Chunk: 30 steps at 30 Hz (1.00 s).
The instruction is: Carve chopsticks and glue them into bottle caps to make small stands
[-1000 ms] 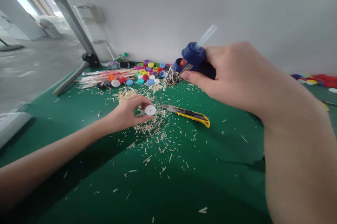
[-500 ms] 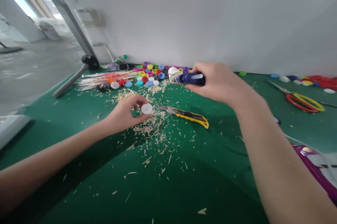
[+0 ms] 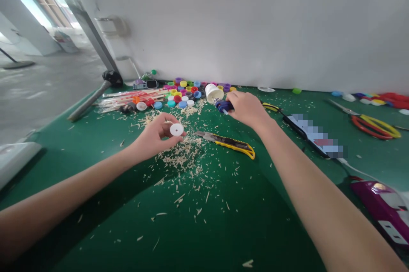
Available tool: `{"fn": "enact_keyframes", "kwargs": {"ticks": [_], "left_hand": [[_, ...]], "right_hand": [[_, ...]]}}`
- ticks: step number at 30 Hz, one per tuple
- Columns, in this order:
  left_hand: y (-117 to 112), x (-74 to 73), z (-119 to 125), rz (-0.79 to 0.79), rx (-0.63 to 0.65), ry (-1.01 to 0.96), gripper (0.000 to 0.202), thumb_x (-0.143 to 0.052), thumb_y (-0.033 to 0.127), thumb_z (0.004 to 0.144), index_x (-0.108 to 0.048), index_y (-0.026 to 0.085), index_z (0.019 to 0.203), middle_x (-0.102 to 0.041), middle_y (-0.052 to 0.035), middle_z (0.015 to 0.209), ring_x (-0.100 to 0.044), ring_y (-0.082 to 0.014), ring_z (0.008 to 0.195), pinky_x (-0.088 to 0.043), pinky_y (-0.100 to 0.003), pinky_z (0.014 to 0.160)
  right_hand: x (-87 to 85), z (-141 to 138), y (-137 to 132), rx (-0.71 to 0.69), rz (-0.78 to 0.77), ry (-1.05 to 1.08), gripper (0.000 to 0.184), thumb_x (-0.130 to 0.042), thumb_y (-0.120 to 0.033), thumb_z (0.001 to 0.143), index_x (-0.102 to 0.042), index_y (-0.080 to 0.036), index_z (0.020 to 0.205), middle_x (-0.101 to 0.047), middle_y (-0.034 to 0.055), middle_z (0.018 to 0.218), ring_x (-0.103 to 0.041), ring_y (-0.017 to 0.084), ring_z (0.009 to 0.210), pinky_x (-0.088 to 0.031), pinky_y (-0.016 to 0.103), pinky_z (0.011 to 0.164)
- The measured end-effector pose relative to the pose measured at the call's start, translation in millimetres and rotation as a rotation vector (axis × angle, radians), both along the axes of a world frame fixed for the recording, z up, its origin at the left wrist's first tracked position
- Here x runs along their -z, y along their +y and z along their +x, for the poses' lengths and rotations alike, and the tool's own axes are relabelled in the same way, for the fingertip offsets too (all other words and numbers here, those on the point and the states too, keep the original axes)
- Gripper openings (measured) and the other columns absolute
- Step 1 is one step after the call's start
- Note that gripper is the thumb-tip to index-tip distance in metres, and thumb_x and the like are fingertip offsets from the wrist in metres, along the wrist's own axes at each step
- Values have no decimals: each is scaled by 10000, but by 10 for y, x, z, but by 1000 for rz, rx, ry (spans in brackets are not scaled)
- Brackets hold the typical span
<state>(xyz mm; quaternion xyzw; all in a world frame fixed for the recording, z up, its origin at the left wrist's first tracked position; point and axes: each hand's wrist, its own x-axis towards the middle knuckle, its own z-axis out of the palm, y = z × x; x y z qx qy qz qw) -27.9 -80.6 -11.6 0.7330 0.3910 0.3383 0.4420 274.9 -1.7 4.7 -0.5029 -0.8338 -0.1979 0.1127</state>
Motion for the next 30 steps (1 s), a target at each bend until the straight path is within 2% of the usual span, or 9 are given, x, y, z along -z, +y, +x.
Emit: {"fn": "enact_keyframes", "kwargs": {"ticks": [7, 10, 12, 16, 18, 22, 26, 30], "left_hand": [[9, -6, -6, 0, -9, 14, 279, -613, 318, 845, -427, 251, 1042, -688, -6, 887, -638, -131, 748, -496, -250, 600], [32, 3, -12, 91, -40, 69, 271, -611, 345, 842, -453, 245, 1039, -638, -7, 899, -582, -112, 708, -475, -244, 571], [52, 8, -25, 176, -65, 152, 248, -607, 356, 841, -490, 241, 1027, -609, -17, 945, -567, -123, 759, -476, -253, 587], [110, 25, -81, 331, -135, 401, 238, -603, 377, 836, -568, 245, 1032, -566, -38, 1045, -546, -178, 925, -488, -326, 724], [144, 35, -112, 380, -172, 459, 257, -599, 385, 840, -588, 253, 1060, -546, -45, 1082, -531, -199, 978, -482, -367, 799], [203, 33, -153, 407, -187, 485, 291, -583, 385, 859, -592, 270, 1126, -536, -46, 1099, -529, -213, 1009, -470, -395, 865], [236, 24, -181, 386, -191, 496, 323, -561, 386, 872, -585, 276, 1175, -514, -58, 1122, -521, -225, 1027, -467, -414, 883], [261, 40, -210, 367, -188, 503, 343, -550, 367, 880, -575, 284, 1212, -506, -64, 1129, -507, -231, 1047, -458, -430, 899]], "right_hand": [[159, 18, 175, -40, 92, -181, 173, -495, -197, 802, -570, -151, 951, -649, 127, 947, -570, 255, 857, -304, 337, 717], [201, 10, 228, -47, 123, -234, 186, -478, -196, 811, -569, -140, 963, -650, 139, 945, -554, 256, 846, -278, 340, 720], [224, -4, 282, -39, 130, -236, 195, -472, -191, 811, -569, -136, 971, -649, 143, 941, -545, 256, 844, -264, 339, 714], [269, -40, 383, -16, 137, -196, 214, -456, -185, 821, -564, -124, 996, -636, 150, 960, -534, 263, 879, -258, 341, 723], [291, -64, 408, 2, 143, -171, 220, -450, -185, 829, -558, -119, 1009, -627, 155, 971, -529, 269, 903, -266, 345, 735], [330, -129, 431, 55, 126, -89, 253, -449, -179, 834, -532, -117, 1064, -596, 171, 1036, -517, 291, 967, -305, 366, 765], [377, -167, 497, 126, -10, 60, 331, -466, -172, 808, -504, -105, 1130, -529, 214, 1130, -506, 330, 995, -366, 406, 755], [427, -137, 610, 122, -91, 128, 389, -527, -234, 781, -496, -150, 1160, -522, 186, 1129, -498, 336, 1013, -409, 433, 771]]}}
